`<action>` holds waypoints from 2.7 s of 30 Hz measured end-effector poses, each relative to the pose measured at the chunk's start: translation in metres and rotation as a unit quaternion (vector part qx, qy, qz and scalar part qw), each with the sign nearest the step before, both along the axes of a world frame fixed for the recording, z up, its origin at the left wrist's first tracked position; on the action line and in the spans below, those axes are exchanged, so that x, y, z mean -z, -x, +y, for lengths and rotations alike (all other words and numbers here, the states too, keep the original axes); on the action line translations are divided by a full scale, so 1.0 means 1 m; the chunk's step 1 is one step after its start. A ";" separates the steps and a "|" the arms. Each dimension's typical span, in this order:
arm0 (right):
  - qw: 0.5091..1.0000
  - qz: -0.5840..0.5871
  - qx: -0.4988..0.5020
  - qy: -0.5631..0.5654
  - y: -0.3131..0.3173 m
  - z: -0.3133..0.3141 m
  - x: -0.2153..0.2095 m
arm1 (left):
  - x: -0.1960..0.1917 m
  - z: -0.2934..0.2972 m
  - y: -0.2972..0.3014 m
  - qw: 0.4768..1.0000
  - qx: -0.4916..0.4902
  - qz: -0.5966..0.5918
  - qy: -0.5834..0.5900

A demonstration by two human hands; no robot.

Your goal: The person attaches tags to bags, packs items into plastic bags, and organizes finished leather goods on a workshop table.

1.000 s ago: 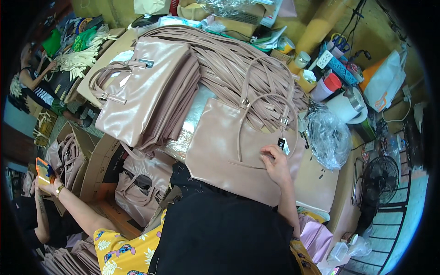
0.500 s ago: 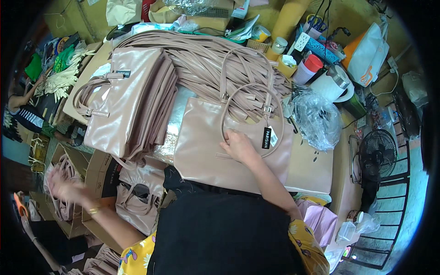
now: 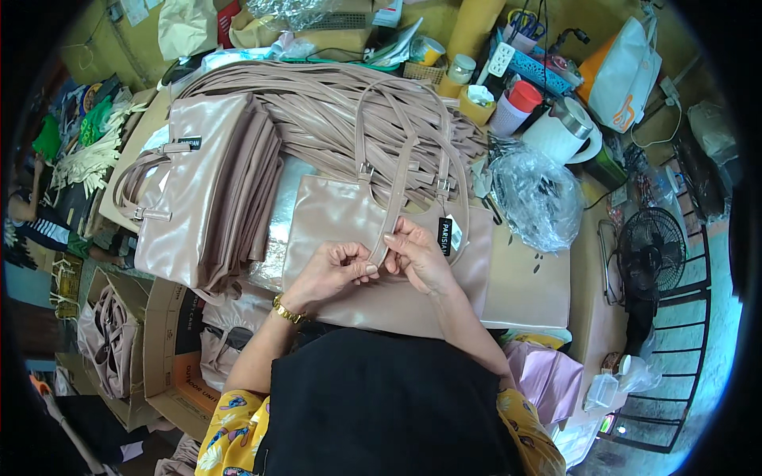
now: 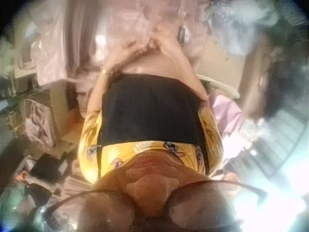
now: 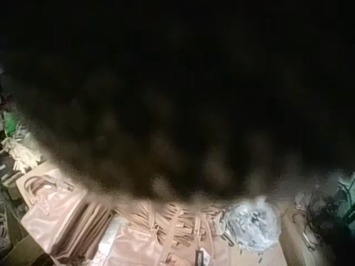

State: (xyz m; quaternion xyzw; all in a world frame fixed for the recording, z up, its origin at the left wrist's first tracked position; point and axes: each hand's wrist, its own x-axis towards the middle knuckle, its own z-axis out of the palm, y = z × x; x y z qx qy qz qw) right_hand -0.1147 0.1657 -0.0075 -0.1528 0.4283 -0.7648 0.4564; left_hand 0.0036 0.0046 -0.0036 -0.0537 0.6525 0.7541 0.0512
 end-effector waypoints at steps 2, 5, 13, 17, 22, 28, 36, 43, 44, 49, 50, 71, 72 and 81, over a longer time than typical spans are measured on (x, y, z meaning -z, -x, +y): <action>0.993 0.104 0.030 -0.036 0.002 -0.002 0.004 | -0.003 0.002 0.001 1.000 -0.008 -0.010 -0.007; 0.934 0.327 0.116 -0.083 -0.004 -0.008 0.016 | -0.002 0.002 0.004 0.999 -0.011 -0.031 -0.016; 0.950 0.271 0.132 -0.082 0.020 -0.014 0.013 | 0.007 -0.034 0.080 0.970 -0.195 0.000 0.144; 0.969 0.225 0.064 -0.077 0.049 -0.018 0.003 | 0.028 -0.047 0.127 0.955 -0.202 -0.029 0.216; 0.953 0.262 0.122 -0.090 0.093 -0.038 0.004 | 0.062 -0.043 0.123 0.950 -0.296 0.056 0.079; 0.953 0.279 0.072 -0.097 0.122 -0.061 0.013 | 0.074 -0.035 0.119 0.933 -0.341 0.118 0.005; 0.943 0.311 0.006 -0.113 0.069 -0.058 0.016 | 0.016 -0.035 0.106 0.954 -0.245 0.162 0.062; 0.897 0.404 -0.024 -0.179 0.046 -0.051 0.033 | -0.007 -0.037 0.098 0.977 -0.163 0.128 -0.043; 0.889 0.419 -0.025 -0.185 0.045 -0.051 0.034 | -0.007 -0.036 0.097 0.978 -0.165 0.126 -0.034; 0.845 0.467 -0.062 -0.254 0.037 -0.048 -0.001 | 0.002 -0.030 0.100 0.976 -0.203 0.079 -0.021; 0.826 0.482 -0.072 -0.282 0.036 -0.046 -0.009 | 0.004 -0.029 0.101 0.974 -0.209 0.073 -0.038; 0.931 0.316 0.133 -0.125 0.148 -0.070 0.014 | 0.055 -0.030 0.121 0.907 -0.357 0.067 0.212; 0.936 0.306 0.127 -0.123 0.154 -0.076 0.016 | 0.061 -0.036 0.124 0.912 -0.340 0.067 0.218; 0.934 0.312 0.030 -0.169 0.165 -0.104 0.027 | 0.088 -0.039 0.126 0.923 -0.371 0.074 0.076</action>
